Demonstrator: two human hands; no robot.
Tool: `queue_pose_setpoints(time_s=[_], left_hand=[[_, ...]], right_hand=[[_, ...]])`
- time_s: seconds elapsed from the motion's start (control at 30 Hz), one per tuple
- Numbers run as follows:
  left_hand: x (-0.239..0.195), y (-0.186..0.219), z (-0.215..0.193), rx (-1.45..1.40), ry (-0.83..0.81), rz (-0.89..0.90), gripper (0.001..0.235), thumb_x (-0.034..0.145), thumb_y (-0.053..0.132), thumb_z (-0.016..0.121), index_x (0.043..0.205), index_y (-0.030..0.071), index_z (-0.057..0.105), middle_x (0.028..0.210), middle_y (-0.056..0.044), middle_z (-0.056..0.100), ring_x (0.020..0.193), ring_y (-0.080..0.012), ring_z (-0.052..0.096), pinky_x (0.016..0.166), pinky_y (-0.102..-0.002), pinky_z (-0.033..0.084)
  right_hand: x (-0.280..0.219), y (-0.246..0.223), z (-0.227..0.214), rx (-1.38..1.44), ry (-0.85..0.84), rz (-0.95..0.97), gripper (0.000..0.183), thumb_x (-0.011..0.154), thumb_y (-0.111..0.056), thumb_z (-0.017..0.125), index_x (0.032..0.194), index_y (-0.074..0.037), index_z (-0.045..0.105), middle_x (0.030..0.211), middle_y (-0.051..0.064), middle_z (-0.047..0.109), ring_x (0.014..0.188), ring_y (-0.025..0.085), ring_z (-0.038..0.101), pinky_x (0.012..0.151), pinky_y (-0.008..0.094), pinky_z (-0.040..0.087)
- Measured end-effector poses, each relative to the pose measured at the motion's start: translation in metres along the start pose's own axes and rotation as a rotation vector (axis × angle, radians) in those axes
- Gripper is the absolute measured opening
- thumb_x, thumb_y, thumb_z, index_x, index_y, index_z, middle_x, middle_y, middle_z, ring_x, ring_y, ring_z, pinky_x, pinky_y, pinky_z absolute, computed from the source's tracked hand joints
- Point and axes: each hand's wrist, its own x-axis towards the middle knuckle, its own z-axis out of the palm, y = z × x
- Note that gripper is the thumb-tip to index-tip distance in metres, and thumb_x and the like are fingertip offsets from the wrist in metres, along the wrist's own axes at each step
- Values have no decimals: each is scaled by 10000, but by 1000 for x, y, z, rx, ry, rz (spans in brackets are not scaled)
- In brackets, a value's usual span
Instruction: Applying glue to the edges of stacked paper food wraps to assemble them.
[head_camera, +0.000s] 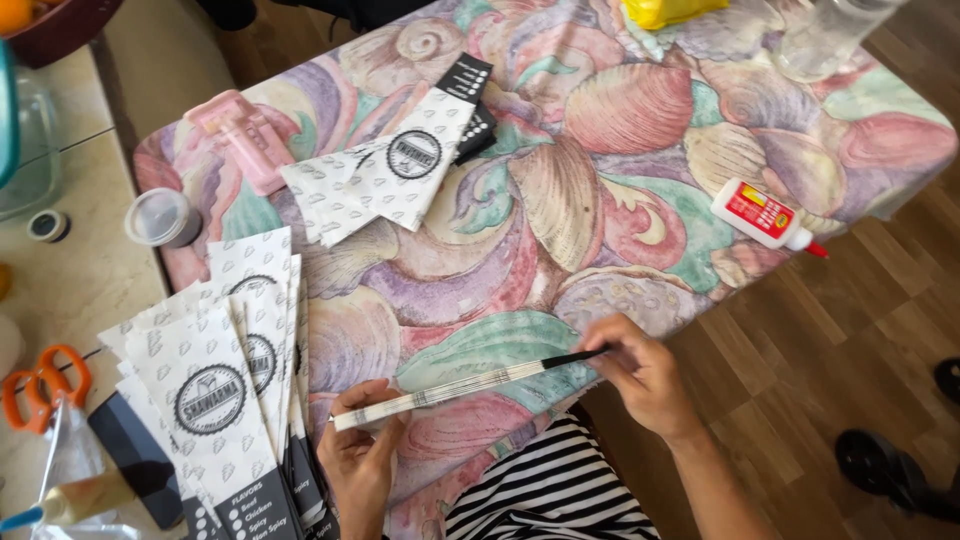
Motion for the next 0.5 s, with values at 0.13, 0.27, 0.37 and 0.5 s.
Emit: queue_pose_setpoints(time_s=[0.13, 0.27, 0.37, 0.5], left_hand=[[-6, 47, -1, 37, 34, -155, 550, 775, -18, 796, 1298, 44, 638, 839, -121, 768, 783, -165, 721, 721, -257, 561], [-20, 141, 35, 123, -158, 200, 609, 813, 167, 761, 1336, -19, 511, 1259, -180, 634, 1187, -297, 657, 965, -364, 544], [-50, 170, 70, 111, -398, 351, 335, 927, 176, 742, 1229, 85, 626, 1134, -93, 684, 1034, -291, 691, 811, -372, 590], [-66, 157, 105, 520, -148, 886, 219, 1061, 146, 608, 873, 193, 711, 757, 39, 603, 548, -110, 477, 561, -270, 388]], right_hand=[[-15, -51, -11, -123, 140, 74, 95, 880, -29, 727, 974, -17, 722, 841, 62, 668, 696, 156, 681, 658, 237, 603], [-25, -124, -11, -353, 272, 152, 522, 702, 0, 835, 1206, -79, 725, 825, 22, 774, 741, 64, 744, 775, 161, 602], [-27, -186, 23, -427, 223, 137, 456, 685, 1, 790, 1127, -92, 723, 707, 22, 825, 641, 57, 834, 697, 143, 622], [-17, -187, -1, -599, -42, 1146, 376, 879, -223, 760, 666, -19, 526, 641, 140, 518, 661, 221, 515, 659, 412, 465]])
